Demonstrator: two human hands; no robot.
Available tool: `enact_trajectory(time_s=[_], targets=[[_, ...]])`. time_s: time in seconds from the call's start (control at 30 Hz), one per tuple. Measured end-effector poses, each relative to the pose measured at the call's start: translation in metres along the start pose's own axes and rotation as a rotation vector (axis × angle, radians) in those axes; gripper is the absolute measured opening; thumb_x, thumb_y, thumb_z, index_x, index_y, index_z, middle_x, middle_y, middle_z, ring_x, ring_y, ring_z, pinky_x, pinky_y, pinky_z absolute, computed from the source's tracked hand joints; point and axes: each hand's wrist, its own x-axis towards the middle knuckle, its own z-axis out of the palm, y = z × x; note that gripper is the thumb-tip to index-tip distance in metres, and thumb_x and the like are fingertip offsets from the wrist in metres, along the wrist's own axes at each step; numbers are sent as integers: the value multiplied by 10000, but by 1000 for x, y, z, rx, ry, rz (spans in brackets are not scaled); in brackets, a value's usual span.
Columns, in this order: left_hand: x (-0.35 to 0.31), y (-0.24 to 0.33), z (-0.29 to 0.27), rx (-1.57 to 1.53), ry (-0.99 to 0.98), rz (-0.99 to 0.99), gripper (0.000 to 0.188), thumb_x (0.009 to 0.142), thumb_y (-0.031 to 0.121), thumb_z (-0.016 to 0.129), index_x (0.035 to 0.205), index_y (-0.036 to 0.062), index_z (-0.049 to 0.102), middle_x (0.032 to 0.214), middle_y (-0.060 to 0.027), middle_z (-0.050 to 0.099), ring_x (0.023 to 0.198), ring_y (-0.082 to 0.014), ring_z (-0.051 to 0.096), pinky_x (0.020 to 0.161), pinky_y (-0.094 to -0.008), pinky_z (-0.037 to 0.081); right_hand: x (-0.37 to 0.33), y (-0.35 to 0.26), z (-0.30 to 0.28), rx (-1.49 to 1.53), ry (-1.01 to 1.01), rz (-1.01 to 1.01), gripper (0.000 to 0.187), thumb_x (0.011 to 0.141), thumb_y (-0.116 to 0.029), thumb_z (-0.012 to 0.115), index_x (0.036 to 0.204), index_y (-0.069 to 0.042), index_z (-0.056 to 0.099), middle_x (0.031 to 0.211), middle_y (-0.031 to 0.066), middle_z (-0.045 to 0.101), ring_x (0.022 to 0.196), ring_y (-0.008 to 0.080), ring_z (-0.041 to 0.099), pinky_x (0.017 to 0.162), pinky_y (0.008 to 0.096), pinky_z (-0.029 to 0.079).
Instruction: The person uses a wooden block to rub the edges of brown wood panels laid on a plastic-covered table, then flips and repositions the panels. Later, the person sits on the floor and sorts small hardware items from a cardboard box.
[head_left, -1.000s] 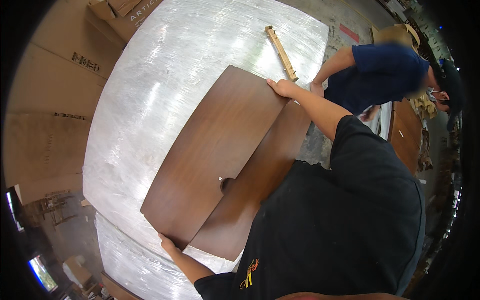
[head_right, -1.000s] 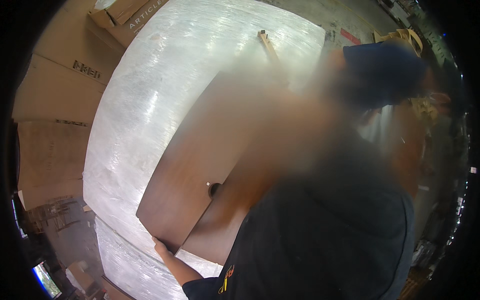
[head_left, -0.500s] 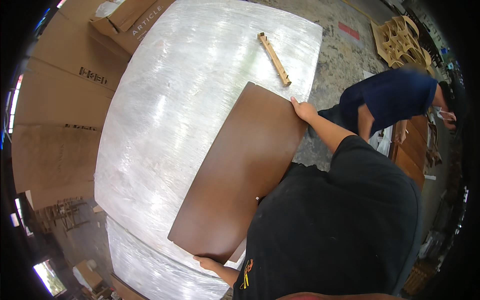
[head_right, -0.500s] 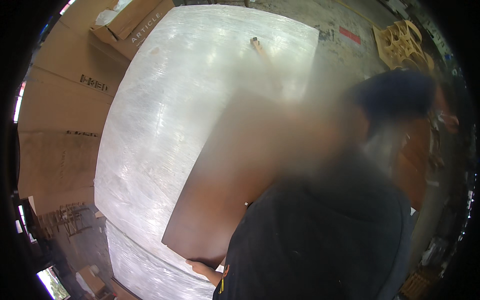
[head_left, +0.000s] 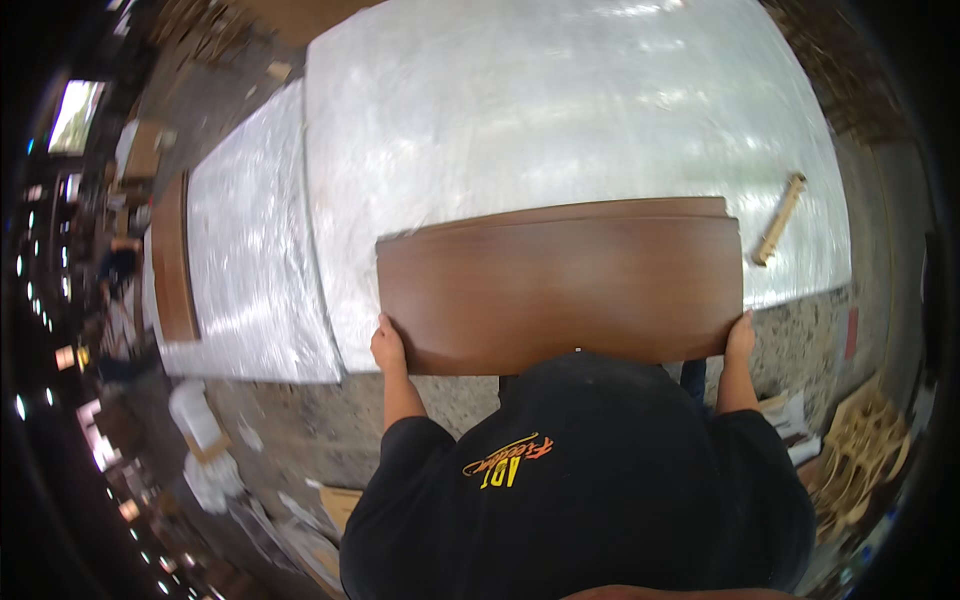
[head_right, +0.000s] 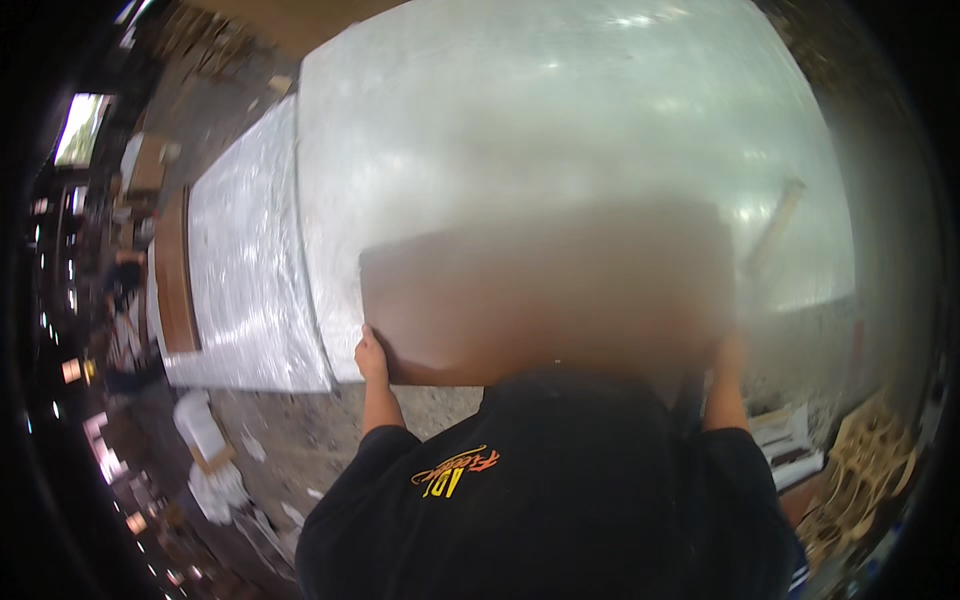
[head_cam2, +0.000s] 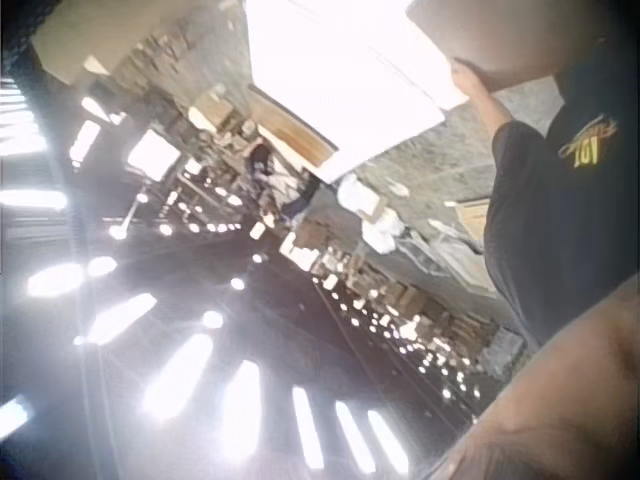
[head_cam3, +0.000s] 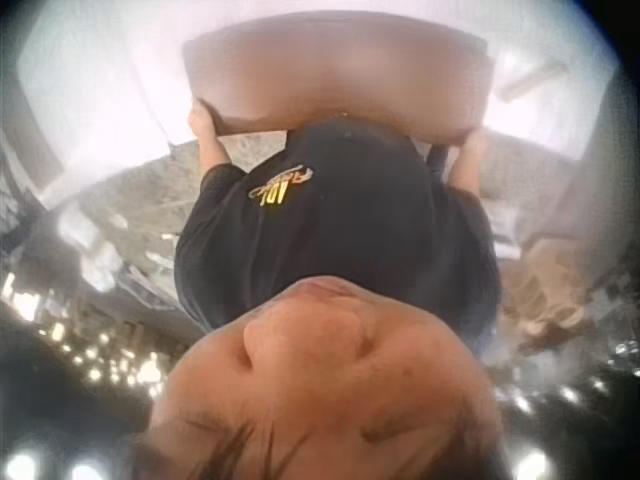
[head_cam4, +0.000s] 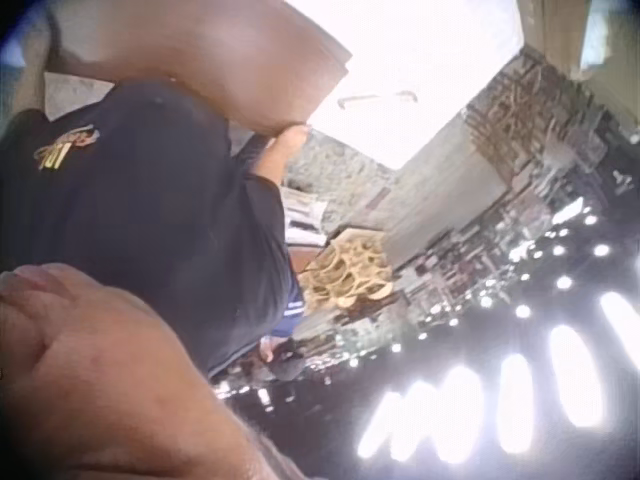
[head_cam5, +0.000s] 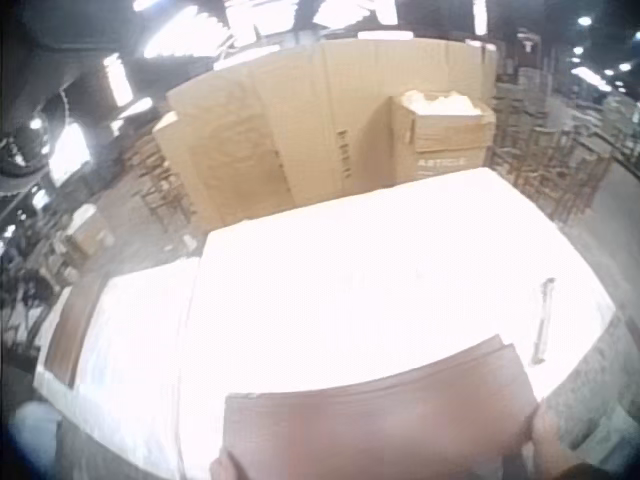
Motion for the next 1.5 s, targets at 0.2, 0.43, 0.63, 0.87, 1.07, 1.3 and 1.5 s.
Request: enact_trajectory(time_s=[0.2,0.43,0.63,0.87,1.07,1.3,1.5], targets=[[-12,-4,-6,-2,-61,-38,722,991,607,370,1127,-13,714,1101,-271,692,1065,-455,635,934,-494,479,-3,11,-2,-151,-9,-69,889,987,-659,248,1200,109,641,1251,330,612,1227,485,543,1069,493,389],[-9,-8,-1,59,-50,32,787,993,649,295,1137,-2,713,1136,-273,681,1105,-460,620,952,-513,474,3,2,-3,-9,-57,-26,880,997,-631,249,1188,142,626,1253,354,596,1231,487,539,1072,495,387],[2,-2,-11,315,-182,92,850,1000,658,244,1080,-44,717,1117,-302,675,1097,-465,627,960,-524,474,5,-8,-10,-166,-72,-65,867,1012,-594,230,1185,164,615,1255,371,584,1241,492,528,1083,510,369],[1,19,-30,545,-163,176,728,988,586,384,972,-56,725,1040,-298,694,1020,-449,665,902,-517,510,16,-12,-7,-40,-5,86,848,1018,-574,237,1189,168,609,1245,386,579,1225,505,532,1071,514,379],[54,65,-27,319,14,260,618,928,506,541,891,-88,706,969,-333,685,976,-452,678,880,-525,513,6,-20,-11,-76,-7,85,829,1027,-556,223,1178,157,617,1230,377,590,1190,514,549,1058,520,395],[189,96,53,-186,-225,31,552,877,441,706,842,-108,667,776,-232,683,654,-344,671,565,-480,527,-4,-36,-25,-154,-24,55,833,1023,-587,213,1220,114,619,1238,350,602,1193,489,564,1047,520,411],[260,115,47,-767,-232,-219,387,1027,295,518,1151,-54,632,958,-172,696,884,-369,691,733,-496,570,10,-26,-20,-174,40,81,886,996,-659,248,1204,109,637,1214,341,621,1195,484,566,1044,517,416]])
